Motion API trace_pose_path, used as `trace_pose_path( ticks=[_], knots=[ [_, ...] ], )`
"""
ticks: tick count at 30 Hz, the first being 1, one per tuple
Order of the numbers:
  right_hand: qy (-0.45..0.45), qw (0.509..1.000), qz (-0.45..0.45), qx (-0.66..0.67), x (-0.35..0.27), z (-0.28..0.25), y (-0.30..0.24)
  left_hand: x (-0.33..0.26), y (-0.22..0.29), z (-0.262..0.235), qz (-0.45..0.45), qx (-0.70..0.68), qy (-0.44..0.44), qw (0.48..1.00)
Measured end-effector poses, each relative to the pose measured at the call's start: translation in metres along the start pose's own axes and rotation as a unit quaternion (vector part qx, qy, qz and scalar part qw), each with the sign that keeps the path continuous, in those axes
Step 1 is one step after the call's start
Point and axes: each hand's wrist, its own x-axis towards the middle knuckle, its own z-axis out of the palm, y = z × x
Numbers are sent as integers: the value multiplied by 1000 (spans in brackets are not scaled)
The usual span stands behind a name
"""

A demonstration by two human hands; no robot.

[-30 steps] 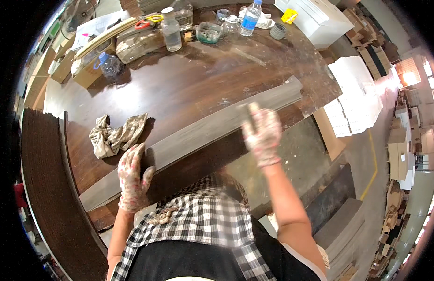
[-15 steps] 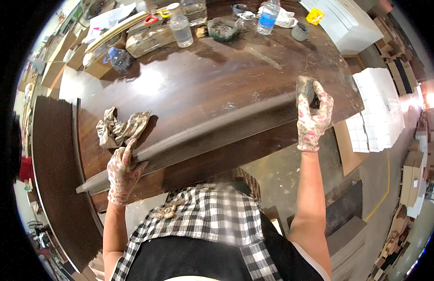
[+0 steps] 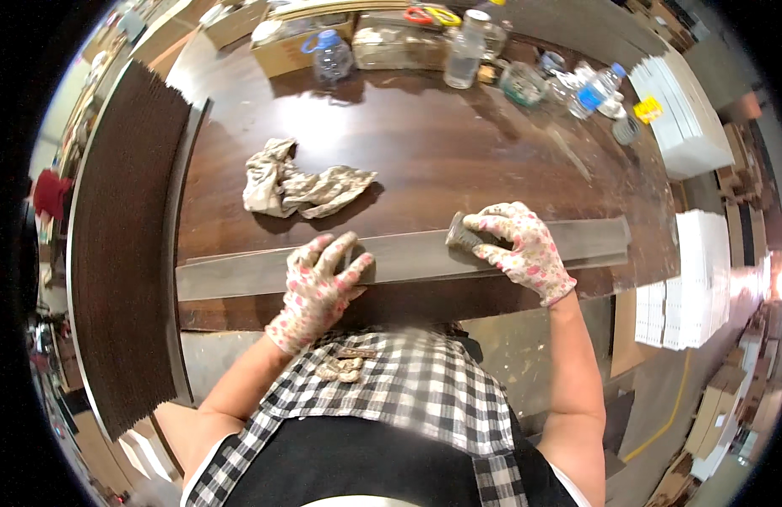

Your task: The person sands the edges and surfaces of long wooden boards by hand using a sanding block, then places the finished boards onto a stack on the left side of the table.

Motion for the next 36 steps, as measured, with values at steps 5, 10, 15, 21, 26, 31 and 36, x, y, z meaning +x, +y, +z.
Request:
trace_pose_path(
  ticks=[5,10,15,21,26,31,36],
  knots=[
    [-105,990,-95,23,62,39,-40,-32,2,10,81,-82,83,990],
    [-225,956,-181,60,148,160,-171,-66,-3,-20,109,-156,92,977],
    [-241,942,-231,41,209,268,-283,-69,18,-22,34,-299,54,952],
    [-188,959,-205,60,252,298,-312,-72,14,3,32,-344,51,937],
    [-125,954,-266,64,217,283,-305,-75,19,24,73,-411,128,900],
    [-226,945,-230,53,207,264,-279,-67,11,4,39,-342,53,937],
    [-276,949,-153,19,152,137,-170,-68,-9,-18,109,-237,39,965]
  ],
)
